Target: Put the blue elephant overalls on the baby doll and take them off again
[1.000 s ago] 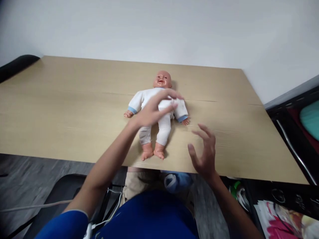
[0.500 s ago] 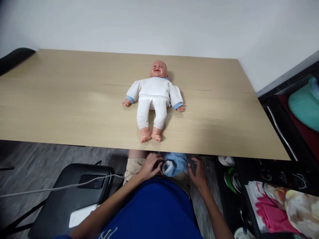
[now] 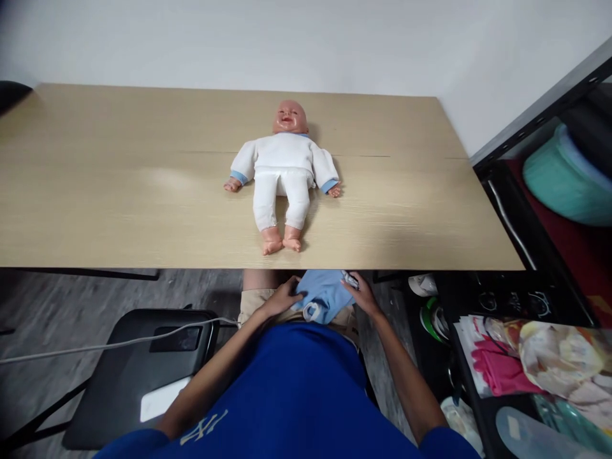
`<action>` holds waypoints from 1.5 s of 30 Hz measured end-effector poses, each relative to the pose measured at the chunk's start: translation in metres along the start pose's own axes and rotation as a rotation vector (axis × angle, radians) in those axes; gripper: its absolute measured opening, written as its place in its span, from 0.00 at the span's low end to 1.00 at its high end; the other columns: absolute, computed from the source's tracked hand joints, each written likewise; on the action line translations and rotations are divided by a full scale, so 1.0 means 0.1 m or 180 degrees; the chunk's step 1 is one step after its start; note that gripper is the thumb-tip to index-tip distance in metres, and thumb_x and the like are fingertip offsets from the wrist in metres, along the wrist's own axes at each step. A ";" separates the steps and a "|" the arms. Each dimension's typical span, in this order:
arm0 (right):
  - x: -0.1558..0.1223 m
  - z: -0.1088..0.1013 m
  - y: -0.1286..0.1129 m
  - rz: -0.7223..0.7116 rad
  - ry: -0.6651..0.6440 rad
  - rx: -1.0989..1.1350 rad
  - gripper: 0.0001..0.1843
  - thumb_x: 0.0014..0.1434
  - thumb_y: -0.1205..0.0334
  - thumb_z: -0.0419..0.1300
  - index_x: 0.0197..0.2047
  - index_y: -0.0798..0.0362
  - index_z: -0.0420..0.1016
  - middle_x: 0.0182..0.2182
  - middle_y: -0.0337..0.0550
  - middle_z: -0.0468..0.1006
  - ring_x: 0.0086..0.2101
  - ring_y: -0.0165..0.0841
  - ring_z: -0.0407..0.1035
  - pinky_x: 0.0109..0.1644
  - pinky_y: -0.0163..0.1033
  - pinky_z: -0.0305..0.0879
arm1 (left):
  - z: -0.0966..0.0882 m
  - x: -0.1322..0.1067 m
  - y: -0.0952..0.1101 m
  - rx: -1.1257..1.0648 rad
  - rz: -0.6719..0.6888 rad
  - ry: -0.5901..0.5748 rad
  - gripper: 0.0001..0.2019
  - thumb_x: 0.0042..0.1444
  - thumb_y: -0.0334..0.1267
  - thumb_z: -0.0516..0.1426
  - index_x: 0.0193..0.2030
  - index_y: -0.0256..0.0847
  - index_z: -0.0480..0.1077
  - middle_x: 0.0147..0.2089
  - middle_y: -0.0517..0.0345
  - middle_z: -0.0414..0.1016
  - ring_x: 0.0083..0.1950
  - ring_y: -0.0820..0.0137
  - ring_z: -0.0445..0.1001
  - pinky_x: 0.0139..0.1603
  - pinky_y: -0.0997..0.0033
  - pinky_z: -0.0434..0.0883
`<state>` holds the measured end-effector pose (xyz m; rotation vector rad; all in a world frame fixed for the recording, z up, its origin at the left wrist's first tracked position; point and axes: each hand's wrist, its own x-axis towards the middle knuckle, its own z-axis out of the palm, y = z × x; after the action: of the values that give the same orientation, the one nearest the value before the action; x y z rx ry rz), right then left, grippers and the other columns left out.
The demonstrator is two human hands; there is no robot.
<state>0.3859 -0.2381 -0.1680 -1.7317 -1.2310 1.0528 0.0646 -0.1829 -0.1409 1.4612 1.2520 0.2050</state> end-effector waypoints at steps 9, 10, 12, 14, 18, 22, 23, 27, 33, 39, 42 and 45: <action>-0.43 0.09 -1.09 -0.2450 -0.0979 -0.0790 0.24 0.71 0.77 0.66 0.60 0.43 0.92 0.57 0.50 0.88 0.60 0.45 0.87 0.67 0.53 0.89 | -0.71 -0.93 0.48 0.0463 0.0589 -0.0010 0.32 0.68 0.54 0.76 0.73 0.46 0.77 0.80 0.39 0.82 0.84 0.37 0.78 0.89 0.36 0.73; -0.45 0.09 -1.25 -0.2687 -0.0949 -0.0853 0.28 0.70 0.80 0.64 0.61 0.42 0.92 0.57 0.48 0.88 0.61 0.44 0.87 0.68 0.52 0.89 | -0.79 -1.02 0.59 0.0340 0.0824 0.0056 0.33 0.69 0.57 0.76 0.74 0.47 0.76 0.81 0.40 0.81 0.84 0.37 0.78 0.89 0.34 0.73; -0.48 0.08 -1.53 -0.3036 -0.0794 -0.0850 0.30 0.71 0.82 0.63 0.62 0.40 0.91 0.58 0.47 0.87 0.61 0.42 0.88 0.68 0.50 0.91 | -0.91 -1.17 0.78 0.0134 0.1080 0.0199 0.39 0.69 0.60 0.77 0.79 0.49 0.73 0.81 0.41 0.80 0.83 0.38 0.78 0.88 0.32 0.74; -0.49 0.05 -1.75 -0.3237 -0.0559 -0.0796 0.29 0.73 0.81 0.66 0.63 0.38 0.91 0.58 0.46 0.88 0.59 0.42 0.90 0.66 0.49 0.93 | -0.98 -1.26 0.89 -0.0091 0.1175 0.0299 0.44 0.66 0.62 0.80 0.80 0.51 0.69 0.78 0.42 0.82 0.79 0.40 0.82 0.85 0.32 0.78; -0.44 0.00 -2.09 -0.3463 -0.0108 -0.0729 0.28 0.72 0.79 0.71 0.63 0.36 0.92 0.59 0.45 0.88 0.58 0.43 0.90 0.64 0.50 0.95 | -1.08 -1.23 0.99 -0.0187 0.1842 0.1285 0.48 0.60 0.62 0.84 0.76 0.56 0.64 0.74 0.46 0.78 0.73 0.46 0.85 0.76 0.37 0.85; -0.29 -0.03 -2.42 -0.3718 0.0188 -0.0652 0.29 0.71 0.79 0.74 0.64 0.37 0.92 0.58 0.46 0.86 0.58 0.45 0.89 0.65 0.51 0.96 | -1.33 -1.05 1.29 -0.0059 0.2613 0.1712 0.52 0.58 0.65 0.84 0.81 0.58 0.65 0.81 0.42 0.74 0.81 0.44 0.78 0.80 0.38 0.82; -0.24 -0.04 -2.51 -0.3765 0.0227 -0.0659 0.29 0.70 0.79 0.74 0.65 0.37 0.92 0.59 0.46 0.86 0.58 0.45 0.89 0.65 0.52 0.96 | -1.42 -0.98 1.39 -0.0110 0.2635 0.1511 0.49 0.63 0.65 0.81 0.82 0.57 0.65 0.80 0.41 0.76 0.80 0.46 0.80 0.81 0.39 0.81; -0.02 -0.08 -2.83 -0.3806 0.0402 -0.0776 0.30 0.71 0.78 0.76 0.65 0.35 0.91 0.59 0.46 0.84 0.59 0.46 0.87 0.67 0.55 0.96 | -1.88 -0.68 1.82 -0.0165 0.2550 0.0545 0.36 0.73 0.60 0.77 0.79 0.50 0.75 0.61 0.48 0.90 0.60 0.58 0.89 0.65 0.55 0.86; 0.26 -0.25 -3.15 -0.3401 0.0346 -0.1101 0.28 0.70 0.61 0.84 0.68 0.32 0.85 0.76 0.49 0.77 0.75 0.61 0.77 0.77 0.76 0.86 | -2.42 -0.35 2.36 0.0472 0.3157 -0.0275 0.17 0.75 0.59 0.75 0.47 0.47 0.88 0.44 0.54 0.88 0.47 0.62 0.84 0.55 0.61 0.83; 0.96 -0.64 -3.54 -0.3249 -0.0906 -0.1158 0.52 0.62 0.32 0.88 0.81 0.39 0.76 0.69 0.49 0.85 0.70 0.57 0.82 0.82 0.72 0.81 | -2.66 -0.28 2.92 0.1019 0.3437 -0.0075 0.25 0.74 0.72 0.70 0.46 0.52 0.87 0.55 0.48 0.90 0.62 0.51 0.87 0.73 0.44 0.84; 1.38 -0.79 -3.73 -0.3651 -0.1791 -0.0894 0.33 0.72 0.37 0.83 0.70 0.42 0.84 0.55 0.40 0.89 0.54 0.42 0.88 0.68 0.55 0.90 | -2.77 -0.25 3.08 0.0997 0.3301 -0.0126 0.29 0.77 0.75 0.66 0.53 0.50 0.86 0.50 0.50 0.88 0.59 0.51 0.89 0.68 0.46 0.88; 1.64 -0.82 -3.88 -0.3639 -0.2179 -0.0501 0.21 0.74 0.38 0.81 0.55 0.45 0.90 0.53 0.38 0.89 0.51 0.37 0.87 0.59 0.47 0.90 | -2.88 -0.16 3.15 0.0861 0.3233 -0.0053 0.31 0.78 0.76 0.65 0.57 0.47 0.83 0.44 0.53 0.84 0.54 0.53 0.90 0.64 0.49 0.90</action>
<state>0.3609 0.0093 0.1813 -0.4547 -2.3361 0.7999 0.0302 0.0478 0.2169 2.2299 0.4259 0.7091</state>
